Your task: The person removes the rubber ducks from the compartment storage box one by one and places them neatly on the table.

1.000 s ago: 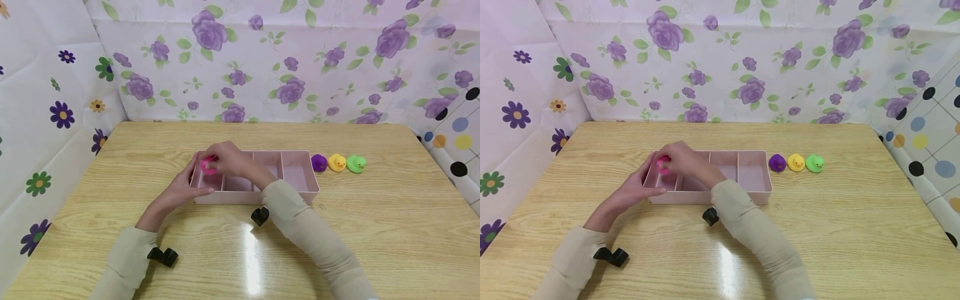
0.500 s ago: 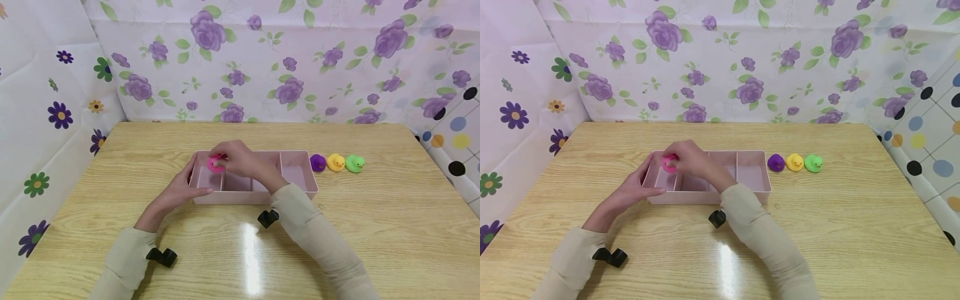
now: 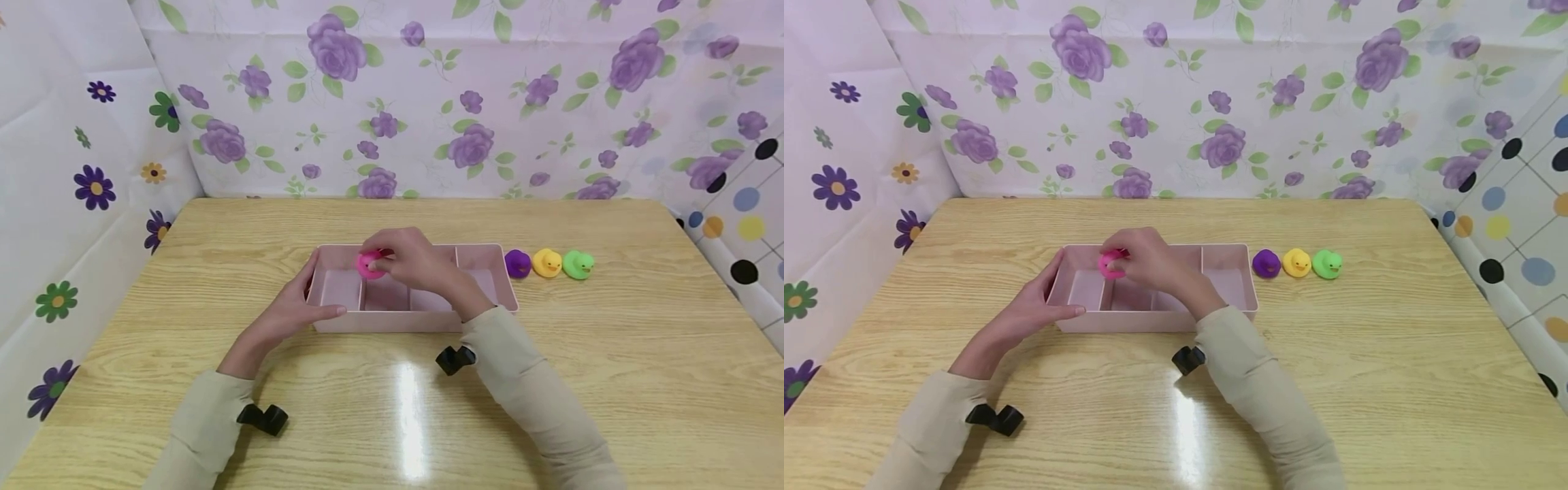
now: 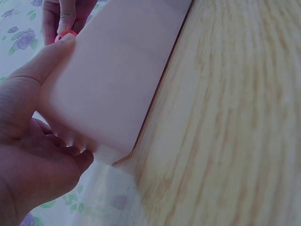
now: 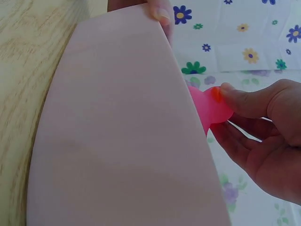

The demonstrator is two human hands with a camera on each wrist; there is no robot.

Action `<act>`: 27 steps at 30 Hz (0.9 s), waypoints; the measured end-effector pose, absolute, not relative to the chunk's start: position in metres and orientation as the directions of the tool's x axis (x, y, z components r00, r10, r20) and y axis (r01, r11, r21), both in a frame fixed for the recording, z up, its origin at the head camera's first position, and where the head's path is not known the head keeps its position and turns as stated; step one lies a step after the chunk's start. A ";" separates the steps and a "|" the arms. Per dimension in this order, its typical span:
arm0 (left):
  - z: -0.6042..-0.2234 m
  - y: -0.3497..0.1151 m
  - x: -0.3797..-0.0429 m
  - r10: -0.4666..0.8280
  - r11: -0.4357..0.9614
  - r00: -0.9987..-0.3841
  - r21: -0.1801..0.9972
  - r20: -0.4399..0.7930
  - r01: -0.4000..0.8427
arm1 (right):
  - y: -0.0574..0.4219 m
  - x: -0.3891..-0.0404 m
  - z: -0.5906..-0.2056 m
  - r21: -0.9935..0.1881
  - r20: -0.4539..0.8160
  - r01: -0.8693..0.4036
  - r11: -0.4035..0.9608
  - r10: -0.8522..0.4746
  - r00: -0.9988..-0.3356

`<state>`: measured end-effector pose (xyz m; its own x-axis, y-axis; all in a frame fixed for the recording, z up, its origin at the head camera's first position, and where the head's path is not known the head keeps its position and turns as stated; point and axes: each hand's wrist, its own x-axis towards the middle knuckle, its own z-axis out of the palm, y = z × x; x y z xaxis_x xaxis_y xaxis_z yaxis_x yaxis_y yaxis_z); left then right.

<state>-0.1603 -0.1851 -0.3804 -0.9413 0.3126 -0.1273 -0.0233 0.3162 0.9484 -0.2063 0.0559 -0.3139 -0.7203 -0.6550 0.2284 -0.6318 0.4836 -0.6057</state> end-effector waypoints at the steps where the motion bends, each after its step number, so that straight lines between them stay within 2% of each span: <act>1: -0.380 -0.185 -0.160 0.315 0.315 -0.941 0.949 -0.125 -0.021 | 0.058 -0.206 -0.314 -0.607 0.233 -0.633 0.481 -0.653 -0.721; 12: -0.382 -0.185 -0.159 0.312 0.307 -0.944 0.952 -0.104 -0.003 | 0.084 -0.203 -0.311 -0.588 0.286 -0.654 0.475 -0.634 -0.718; 27: -0.381 -0.186 -0.159 0.323 0.305 -0.941 0.952 -0.101 0.002 | 0.116 -0.202 -0.310 -0.619 0.227 -0.589 0.519 -0.600 -0.767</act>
<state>-0.1592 -0.1856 -0.3810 -0.9411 0.3225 -0.1015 0.0019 0.3052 0.9523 -0.2016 0.1160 -0.3104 -0.7672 -0.5999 0.2268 -0.5890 0.5190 -0.6195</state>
